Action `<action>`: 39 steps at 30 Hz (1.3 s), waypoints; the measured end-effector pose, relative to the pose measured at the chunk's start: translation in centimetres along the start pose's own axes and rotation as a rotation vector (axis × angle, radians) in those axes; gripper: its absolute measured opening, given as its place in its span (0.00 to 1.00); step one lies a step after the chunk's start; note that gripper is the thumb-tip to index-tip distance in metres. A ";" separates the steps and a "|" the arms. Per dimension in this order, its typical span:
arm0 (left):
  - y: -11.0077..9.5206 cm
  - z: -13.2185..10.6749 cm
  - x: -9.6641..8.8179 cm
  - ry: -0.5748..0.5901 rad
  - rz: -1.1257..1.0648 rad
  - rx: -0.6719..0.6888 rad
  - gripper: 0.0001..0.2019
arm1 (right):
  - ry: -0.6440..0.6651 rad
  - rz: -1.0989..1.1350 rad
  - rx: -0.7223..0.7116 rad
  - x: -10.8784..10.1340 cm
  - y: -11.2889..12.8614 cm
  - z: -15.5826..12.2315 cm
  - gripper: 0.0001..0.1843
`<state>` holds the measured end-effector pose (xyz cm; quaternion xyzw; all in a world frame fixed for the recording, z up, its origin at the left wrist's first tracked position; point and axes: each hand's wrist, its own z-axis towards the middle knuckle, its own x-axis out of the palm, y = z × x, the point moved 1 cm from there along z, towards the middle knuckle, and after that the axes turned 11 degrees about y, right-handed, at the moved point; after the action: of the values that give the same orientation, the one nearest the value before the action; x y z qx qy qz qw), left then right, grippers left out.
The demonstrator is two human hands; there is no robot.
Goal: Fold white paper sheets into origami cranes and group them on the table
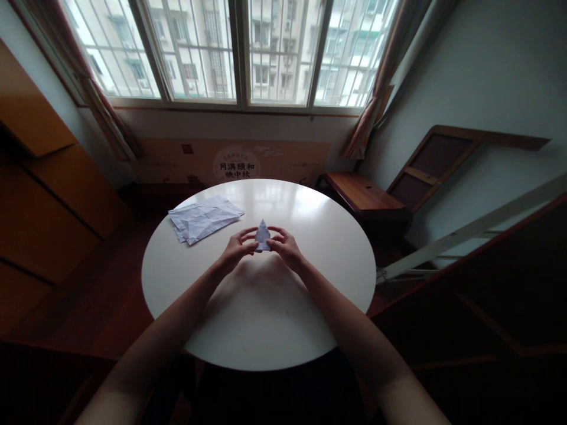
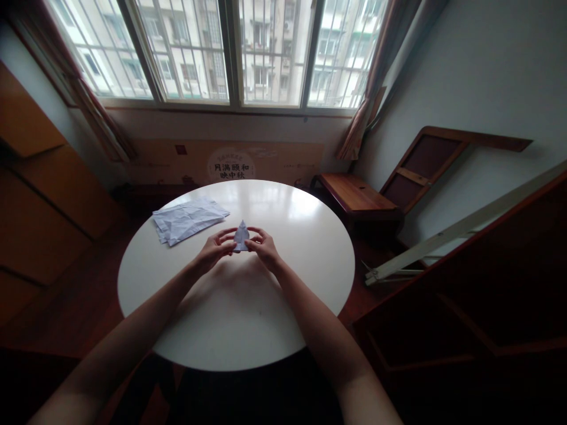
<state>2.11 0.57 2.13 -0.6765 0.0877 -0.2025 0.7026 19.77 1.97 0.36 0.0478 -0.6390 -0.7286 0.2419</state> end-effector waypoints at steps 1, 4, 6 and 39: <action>0.0 0.0 0.0 0.007 0.012 0.006 0.36 | 0.002 -0.005 -0.001 0.0 0.1 0.0 0.33; 0.0 0.0 0.0 0.011 0.038 0.017 0.36 | 0.007 -0.009 -0.003 0.0 0.2 0.0 0.33; -0.1 0.0 0.0 0.015 0.041 0.019 0.36 | 0.012 -0.012 -0.004 0.0 0.2 0.0 0.33; -0.5 -0.2 0.5 0.001 -0.037 0.013 0.18 | 0.155 -0.022 -0.039 0.8 0.7 -0.6 0.20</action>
<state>2.43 0.14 2.66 -0.6732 0.0742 -0.2164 0.7032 19.50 1.06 1.15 0.1063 -0.6036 -0.7376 0.2834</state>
